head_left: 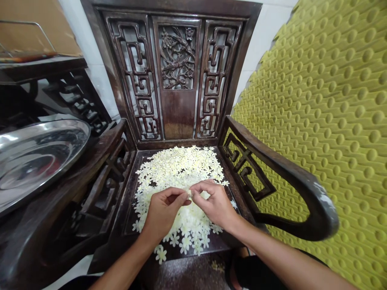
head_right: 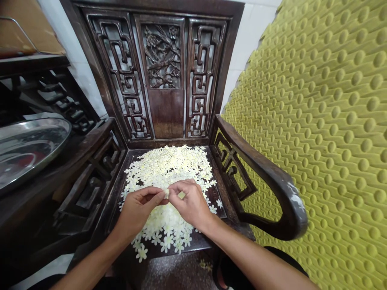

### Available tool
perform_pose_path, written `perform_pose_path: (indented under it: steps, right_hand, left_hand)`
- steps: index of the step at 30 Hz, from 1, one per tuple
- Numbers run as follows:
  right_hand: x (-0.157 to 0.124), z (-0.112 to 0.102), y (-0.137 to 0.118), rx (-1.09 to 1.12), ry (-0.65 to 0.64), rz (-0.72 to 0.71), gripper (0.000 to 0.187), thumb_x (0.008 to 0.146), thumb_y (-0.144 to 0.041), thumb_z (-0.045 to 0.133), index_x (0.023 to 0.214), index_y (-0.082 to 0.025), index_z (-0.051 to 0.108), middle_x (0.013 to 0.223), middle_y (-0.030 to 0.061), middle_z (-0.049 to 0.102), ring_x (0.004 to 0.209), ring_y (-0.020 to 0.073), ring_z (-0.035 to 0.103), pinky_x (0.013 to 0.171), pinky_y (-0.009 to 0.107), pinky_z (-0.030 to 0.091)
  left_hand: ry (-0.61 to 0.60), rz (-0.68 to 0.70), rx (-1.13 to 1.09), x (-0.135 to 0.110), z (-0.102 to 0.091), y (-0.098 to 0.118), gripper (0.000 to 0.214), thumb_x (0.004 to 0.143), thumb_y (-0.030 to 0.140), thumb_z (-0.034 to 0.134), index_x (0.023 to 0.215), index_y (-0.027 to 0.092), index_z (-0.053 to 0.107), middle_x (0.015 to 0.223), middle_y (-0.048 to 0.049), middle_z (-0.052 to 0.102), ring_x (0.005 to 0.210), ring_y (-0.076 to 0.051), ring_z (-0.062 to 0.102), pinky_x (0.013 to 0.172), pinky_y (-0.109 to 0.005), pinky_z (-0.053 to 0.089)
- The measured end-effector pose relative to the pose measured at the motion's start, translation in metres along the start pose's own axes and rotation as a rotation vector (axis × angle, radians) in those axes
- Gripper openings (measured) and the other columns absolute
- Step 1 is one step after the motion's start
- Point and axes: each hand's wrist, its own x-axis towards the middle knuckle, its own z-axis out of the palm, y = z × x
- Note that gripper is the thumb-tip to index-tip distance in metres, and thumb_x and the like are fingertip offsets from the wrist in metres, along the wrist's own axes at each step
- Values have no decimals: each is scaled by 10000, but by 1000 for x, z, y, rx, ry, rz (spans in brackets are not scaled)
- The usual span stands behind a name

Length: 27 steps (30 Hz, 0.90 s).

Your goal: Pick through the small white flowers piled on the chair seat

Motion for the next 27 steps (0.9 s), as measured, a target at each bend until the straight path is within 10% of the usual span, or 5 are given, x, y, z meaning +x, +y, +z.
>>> perform_pose_path:
  steps: [27]
  right_hand:
    - [-1,2,0,248,-48,156,208,934,-278,564,788,-181,676,748,7,663,737,158,604,702,267,465]
  left_hand:
    - [40,-39,-51,0,-1,3,123,775,266,774,781,149,736,737,-2,737,709,-169,742,720,-256,597]
